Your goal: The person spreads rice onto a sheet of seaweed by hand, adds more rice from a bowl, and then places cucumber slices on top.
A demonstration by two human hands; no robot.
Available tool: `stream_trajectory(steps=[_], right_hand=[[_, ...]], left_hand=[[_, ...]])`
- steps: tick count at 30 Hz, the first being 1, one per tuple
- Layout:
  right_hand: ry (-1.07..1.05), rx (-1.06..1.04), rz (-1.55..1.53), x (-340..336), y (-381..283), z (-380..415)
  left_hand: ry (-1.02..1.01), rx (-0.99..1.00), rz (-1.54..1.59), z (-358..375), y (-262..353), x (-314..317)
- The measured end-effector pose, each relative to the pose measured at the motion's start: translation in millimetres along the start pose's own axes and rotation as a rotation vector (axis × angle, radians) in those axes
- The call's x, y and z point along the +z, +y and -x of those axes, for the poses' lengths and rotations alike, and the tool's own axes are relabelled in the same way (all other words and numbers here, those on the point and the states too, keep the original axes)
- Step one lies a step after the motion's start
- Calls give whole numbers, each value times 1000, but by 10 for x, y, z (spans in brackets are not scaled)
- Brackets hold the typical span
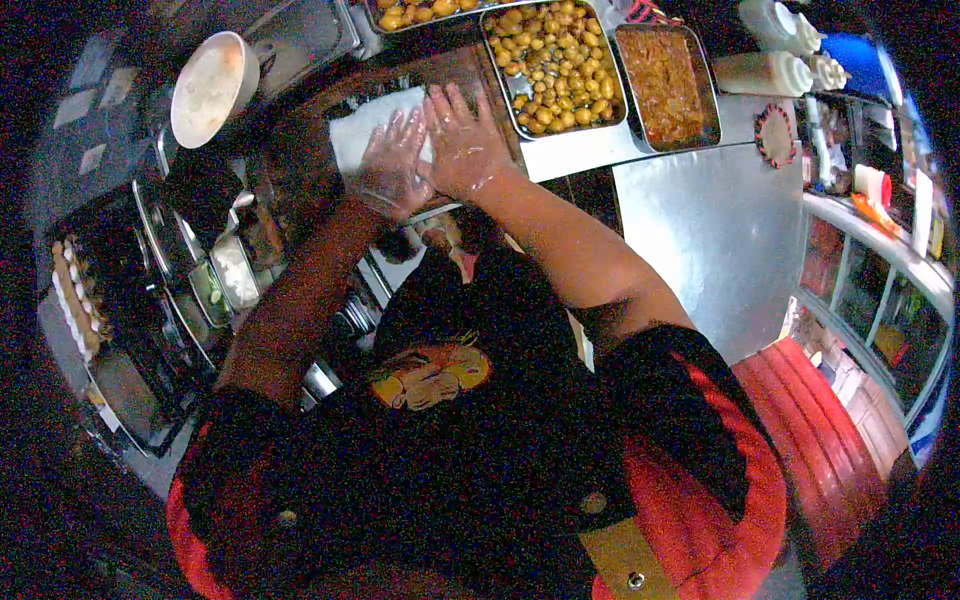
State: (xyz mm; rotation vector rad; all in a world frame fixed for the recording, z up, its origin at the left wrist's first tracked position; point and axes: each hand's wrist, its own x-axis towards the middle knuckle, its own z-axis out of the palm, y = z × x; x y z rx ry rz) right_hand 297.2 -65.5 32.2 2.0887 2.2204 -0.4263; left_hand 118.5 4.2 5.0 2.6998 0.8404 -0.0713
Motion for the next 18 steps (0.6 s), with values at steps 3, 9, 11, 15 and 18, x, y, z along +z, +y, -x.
stream_trajectory(steps=[3, 9, 11, 15, 18], right_hand=[[-22, 8, 7, 19, -45, 71], [19, 16, -13, 88, -86, 156], [70, -22, -181, 43, -21, 172], [312, 31, -425, 211, -29, 266], [212, -14, -244, 190, -151, 352]], left_hand=[[-24, -6, 33, 115, 100, -34], [-76, -29, 106, 263, 174, -126], [-76, -19, 119, 284, 121, -80], [123, -33, 202, 273, -7, 68], [85, -86, 145, 235, 11, -2]])
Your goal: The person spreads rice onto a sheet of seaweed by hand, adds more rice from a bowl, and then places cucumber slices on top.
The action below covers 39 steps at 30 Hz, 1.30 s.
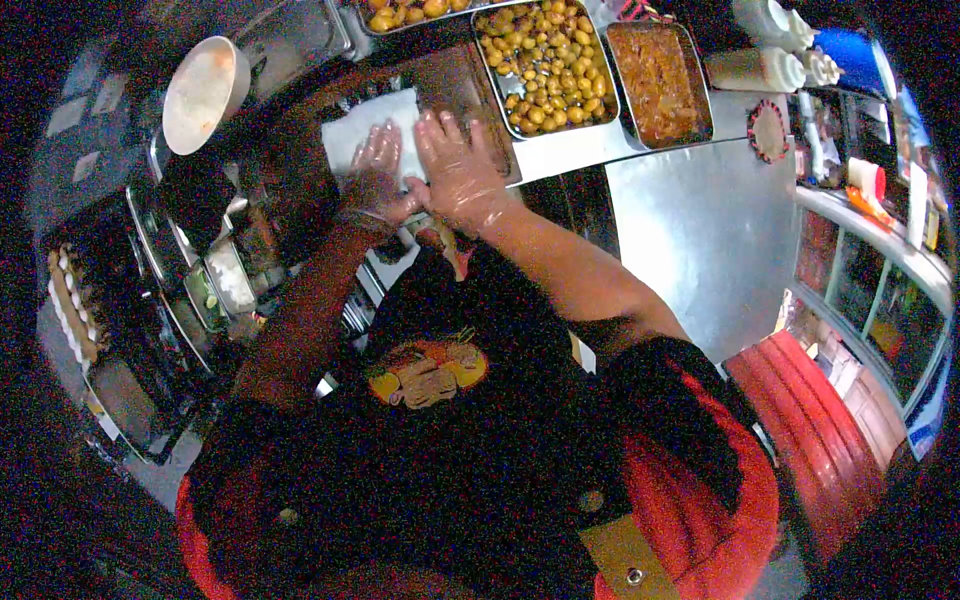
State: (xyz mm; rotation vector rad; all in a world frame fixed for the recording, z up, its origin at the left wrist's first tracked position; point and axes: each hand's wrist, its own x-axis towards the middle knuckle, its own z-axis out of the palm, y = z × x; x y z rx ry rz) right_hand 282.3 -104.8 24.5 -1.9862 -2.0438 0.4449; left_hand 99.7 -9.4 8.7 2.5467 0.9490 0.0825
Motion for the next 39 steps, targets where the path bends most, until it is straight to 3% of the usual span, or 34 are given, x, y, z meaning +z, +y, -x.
stream_trajectory(steps=[6, 8, 11, 13, 20, 24, 27, 39], right_hand=[[-54, 25, 36, 61, -16, -106], [-92, 33, 39, -41, -22, -119], [-102, -29, 68, 35, -39, -25], [-17, -36, 85, 89, -31, -36], [-41, 23, 141, 58, -11, -254], [-26, 65, 45, 22, 114, -262], [-13, 63, 78, 80, 146, -293], [-48, 46, 117, -2, 150, -376]], left_hand=[[-56, 25, -130, -25, 3, -96], [-170, -7, -215, -48, 45, -137], [-74, 64, -217, 89, -41, 66], [-89, 54, -213, 79, -24, 62], [-151, 7, -302, -139, 37, -86], [-106, -38, -197, -231, 62, -24], [-228, -107, -315, -364, 97, -41], [-297, -90, -224, -439, 137, -145]])
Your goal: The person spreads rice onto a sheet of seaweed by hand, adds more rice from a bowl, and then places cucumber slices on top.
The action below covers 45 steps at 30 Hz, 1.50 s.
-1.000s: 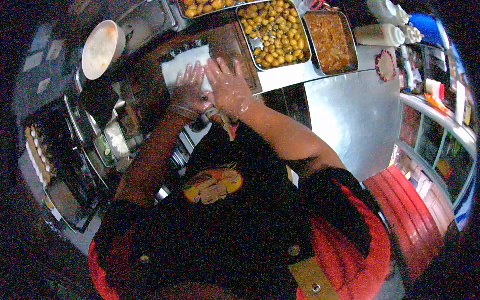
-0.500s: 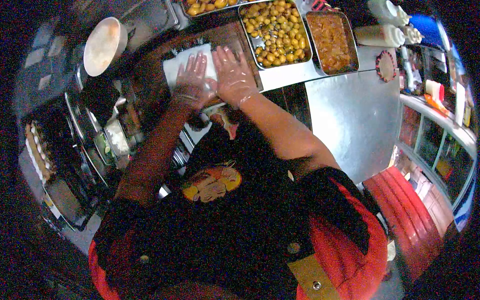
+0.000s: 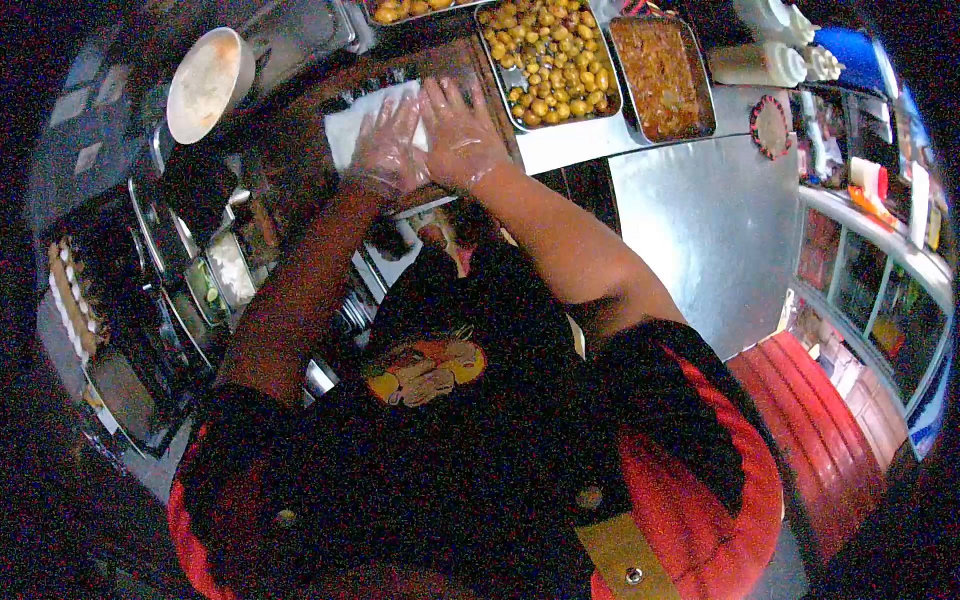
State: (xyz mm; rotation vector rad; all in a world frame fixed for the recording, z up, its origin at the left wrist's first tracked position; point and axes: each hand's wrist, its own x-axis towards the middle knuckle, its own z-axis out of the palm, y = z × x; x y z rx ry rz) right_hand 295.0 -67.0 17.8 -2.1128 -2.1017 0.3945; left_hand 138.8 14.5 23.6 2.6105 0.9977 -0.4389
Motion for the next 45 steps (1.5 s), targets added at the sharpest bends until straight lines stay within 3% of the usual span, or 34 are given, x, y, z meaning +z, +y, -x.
stream_trajectory(steps=[2, 10, 16, 20, 21, 23, 28, 34, 40, 42, 45], right_hand=[[-79, -14, 14, -61, -4, 51], [-60, -27, -18, -68, -19, 181], [-15, -6, -126, 6, 0, 270], [115, 9, -268, 146, -2, 350], [113, 11, -270, 97, -39, 369], [-89, -48, -22, -68, -117, 374], [-79, -21, -32, -7, -149, 307], [-39, -37, 21, 82, -83, 105], [71, -31, -149, 125, 64, -37], [250, 3, -229, 180, 43, -55], [104, 8, -71, 175, 23, -90]], left_hand=[[-4, 14, -45, 29, 24, 2], [113, 84, -79, 207, 52, 98], [182, 170, 92, 358, -30, 248], [142, 130, 77, 480, 10, 295], [115, 128, 52, 497, 21, 281], [127, 120, 29, 497, 43, 278], [84, 51, 1, 422, 103, 177], [169, 45, -32, 247, 8, 219], [156, -22, 65, 50, -50, 85], [78, -63, -20, -2, -53, 24], [-8, -92, -68, -62, -13, -65]])
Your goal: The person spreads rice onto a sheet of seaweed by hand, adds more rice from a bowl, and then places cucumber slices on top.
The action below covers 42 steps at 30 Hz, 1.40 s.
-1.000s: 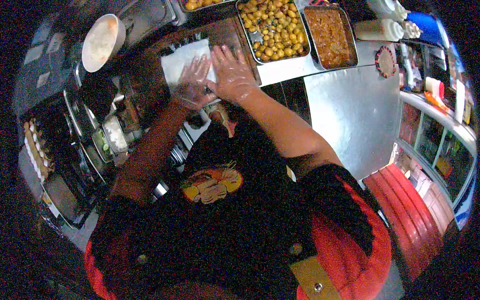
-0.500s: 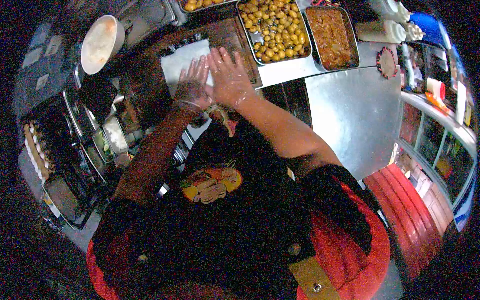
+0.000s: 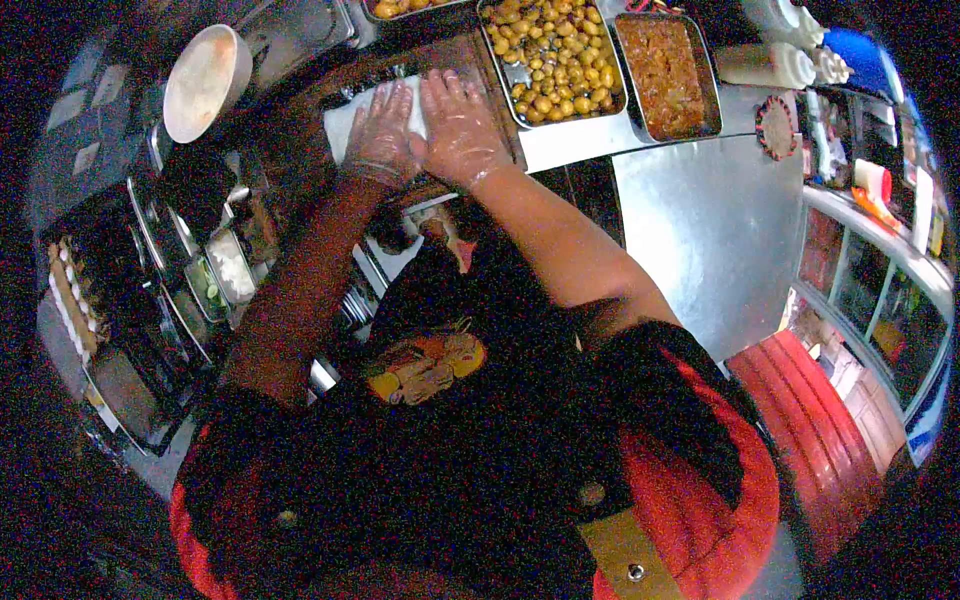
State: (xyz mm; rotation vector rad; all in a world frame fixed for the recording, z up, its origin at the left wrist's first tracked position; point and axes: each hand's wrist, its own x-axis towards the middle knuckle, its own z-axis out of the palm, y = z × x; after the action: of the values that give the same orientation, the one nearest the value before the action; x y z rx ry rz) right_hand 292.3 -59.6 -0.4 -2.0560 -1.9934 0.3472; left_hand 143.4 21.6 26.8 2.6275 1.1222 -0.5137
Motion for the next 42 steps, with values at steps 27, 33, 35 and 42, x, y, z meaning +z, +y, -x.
stream_trajectory(steps=[27, 33, 35, 42], right_hand=[[74, -126, -236, -283, -42, 14], [-61, -257, -54, 42, -540, -570], [-111, -292, 81, 66, -576, -652], [-86, -259, 28, 244, -799, -995]], left_hand=[[324, 81, 514, 1088, -587, 434], [370, -91, 624, 1591, -824, 183], [382, -89, 649, 1661, -945, 344], [361, -166, 762, 1678, -1085, 347]])
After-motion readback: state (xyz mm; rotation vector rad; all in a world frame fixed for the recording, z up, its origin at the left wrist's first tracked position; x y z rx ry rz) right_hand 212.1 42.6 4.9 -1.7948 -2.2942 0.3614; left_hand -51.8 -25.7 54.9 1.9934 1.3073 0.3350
